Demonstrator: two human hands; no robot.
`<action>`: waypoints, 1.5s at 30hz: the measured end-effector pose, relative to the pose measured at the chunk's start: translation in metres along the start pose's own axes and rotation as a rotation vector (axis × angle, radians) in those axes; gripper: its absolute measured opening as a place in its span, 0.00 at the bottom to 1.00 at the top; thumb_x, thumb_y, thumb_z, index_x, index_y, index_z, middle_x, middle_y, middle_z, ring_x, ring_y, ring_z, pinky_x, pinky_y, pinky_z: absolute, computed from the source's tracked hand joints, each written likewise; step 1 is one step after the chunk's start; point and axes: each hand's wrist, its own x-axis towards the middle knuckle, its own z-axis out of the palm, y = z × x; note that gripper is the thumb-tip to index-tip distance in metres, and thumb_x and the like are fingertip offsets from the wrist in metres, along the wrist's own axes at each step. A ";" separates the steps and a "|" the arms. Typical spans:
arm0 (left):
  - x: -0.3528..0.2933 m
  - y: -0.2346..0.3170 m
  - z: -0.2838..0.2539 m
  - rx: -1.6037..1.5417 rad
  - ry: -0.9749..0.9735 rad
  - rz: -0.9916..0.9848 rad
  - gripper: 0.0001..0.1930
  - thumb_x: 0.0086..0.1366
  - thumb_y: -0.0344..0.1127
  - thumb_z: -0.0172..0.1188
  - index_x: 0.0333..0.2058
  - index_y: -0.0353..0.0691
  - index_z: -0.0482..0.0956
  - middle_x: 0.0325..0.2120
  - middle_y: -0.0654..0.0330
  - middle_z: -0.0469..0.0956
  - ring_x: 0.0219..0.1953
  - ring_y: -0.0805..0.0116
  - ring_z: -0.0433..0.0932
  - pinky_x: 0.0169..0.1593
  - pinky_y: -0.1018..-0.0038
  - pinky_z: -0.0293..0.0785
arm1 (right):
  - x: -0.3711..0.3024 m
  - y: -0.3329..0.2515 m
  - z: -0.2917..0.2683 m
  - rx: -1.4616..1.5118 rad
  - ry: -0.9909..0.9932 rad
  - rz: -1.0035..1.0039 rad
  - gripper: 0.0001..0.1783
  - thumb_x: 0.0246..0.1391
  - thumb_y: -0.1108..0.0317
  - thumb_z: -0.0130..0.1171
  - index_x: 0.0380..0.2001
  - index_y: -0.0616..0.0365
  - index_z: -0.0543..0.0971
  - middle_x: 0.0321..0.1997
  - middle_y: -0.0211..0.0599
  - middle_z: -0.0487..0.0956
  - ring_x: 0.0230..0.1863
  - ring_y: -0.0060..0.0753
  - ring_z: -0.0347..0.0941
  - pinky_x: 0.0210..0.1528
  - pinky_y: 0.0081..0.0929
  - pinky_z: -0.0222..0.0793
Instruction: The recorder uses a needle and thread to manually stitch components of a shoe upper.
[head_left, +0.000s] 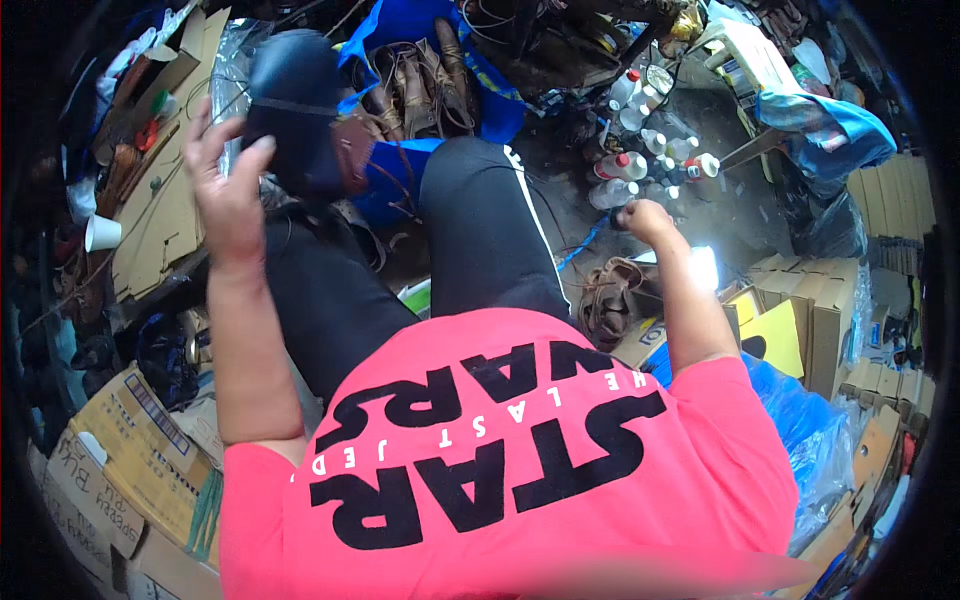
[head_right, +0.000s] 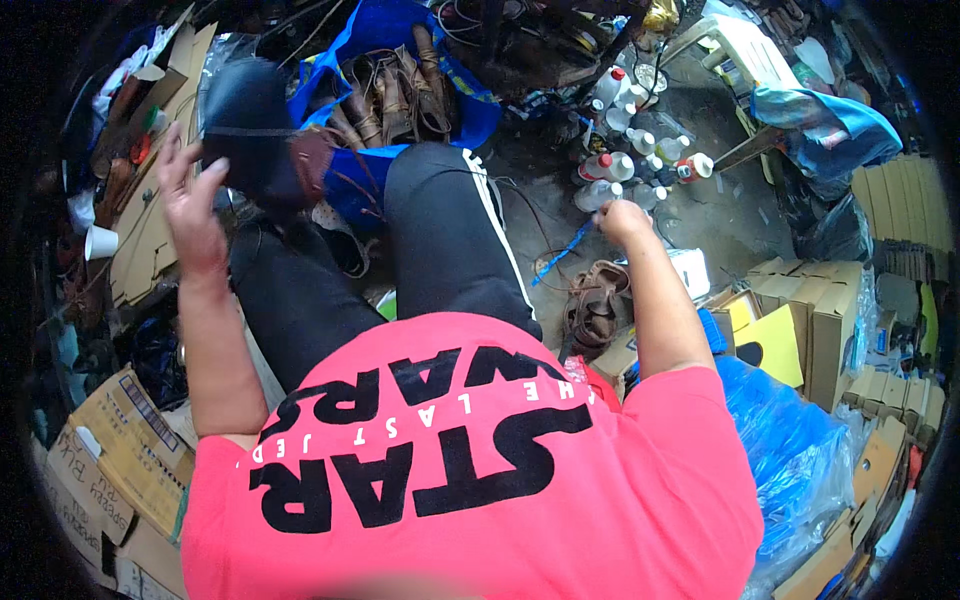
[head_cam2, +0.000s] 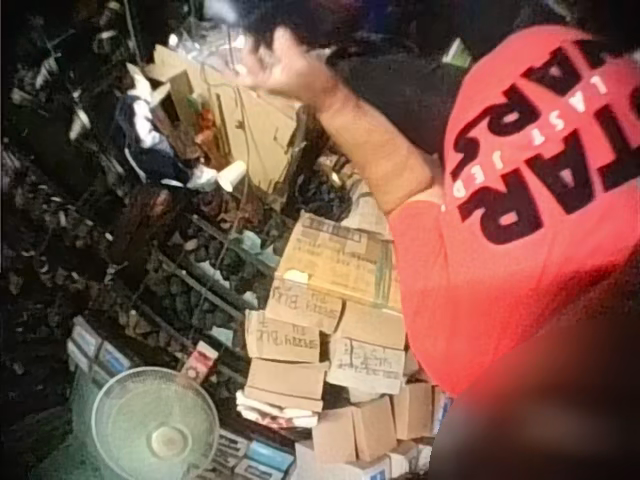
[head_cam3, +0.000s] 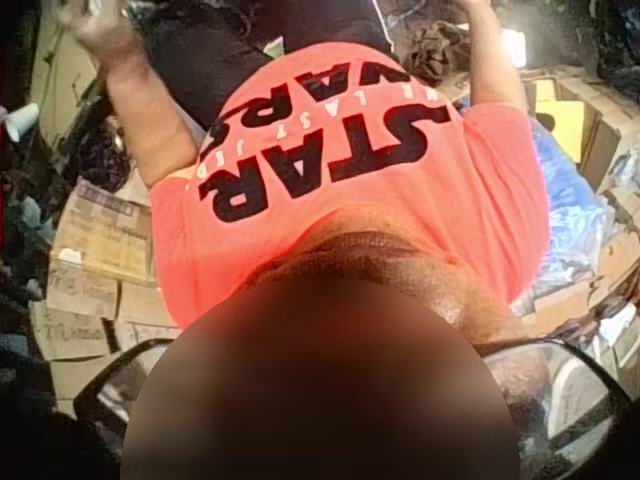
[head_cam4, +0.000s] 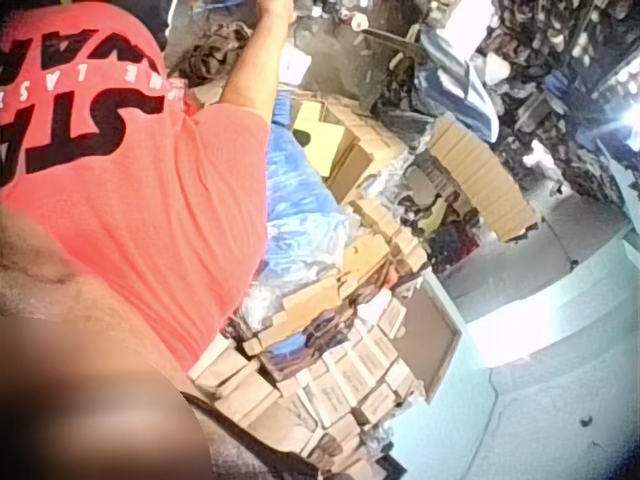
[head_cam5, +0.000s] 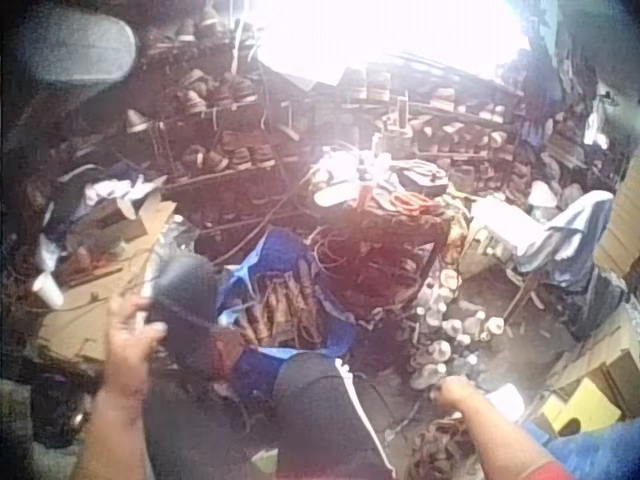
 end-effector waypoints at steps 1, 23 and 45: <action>0.010 0.003 -0.011 -0.072 0.006 0.023 0.16 0.50 0.27 0.60 0.41 0.34 0.75 0.57 0.50 0.62 0.61 0.57 0.60 0.63 0.65 0.53 | 0.006 -0.004 -0.002 -0.060 -0.051 -0.059 0.17 0.50 0.52 0.55 0.40 0.44 0.80 0.44 0.39 0.79 0.48 0.44 0.75 0.49 0.46 0.67; -0.076 -0.036 -0.064 1.171 -0.510 0.161 0.16 0.50 0.37 0.63 0.34 0.37 0.70 0.36 0.52 0.72 0.41 0.52 0.71 0.45 0.62 0.61 | 0.179 -0.118 0.125 0.058 -0.180 -0.160 0.22 0.49 0.53 0.53 0.44 0.53 0.79 0.48 0.49 0.76 0.50 0.47 0.73 0.52 0.39 0.68; -0.081 -0.049 -0.076 1.334 -0.520 -0.047 0.14 0.52 0.39 0.58 0.32 0.36 0.67 0.33 0.50 0.69 0.38 0.51 0.68 0.44 0.63 0.58 | 0.214 -0.266 0.197 0.225 -0.172 -0.420 0.23 0.55 0.55 0.48 0.52 0.50 0.74 0.58 0.44 0.70 0.60 0.43 0.65 0.60 0.34 0.61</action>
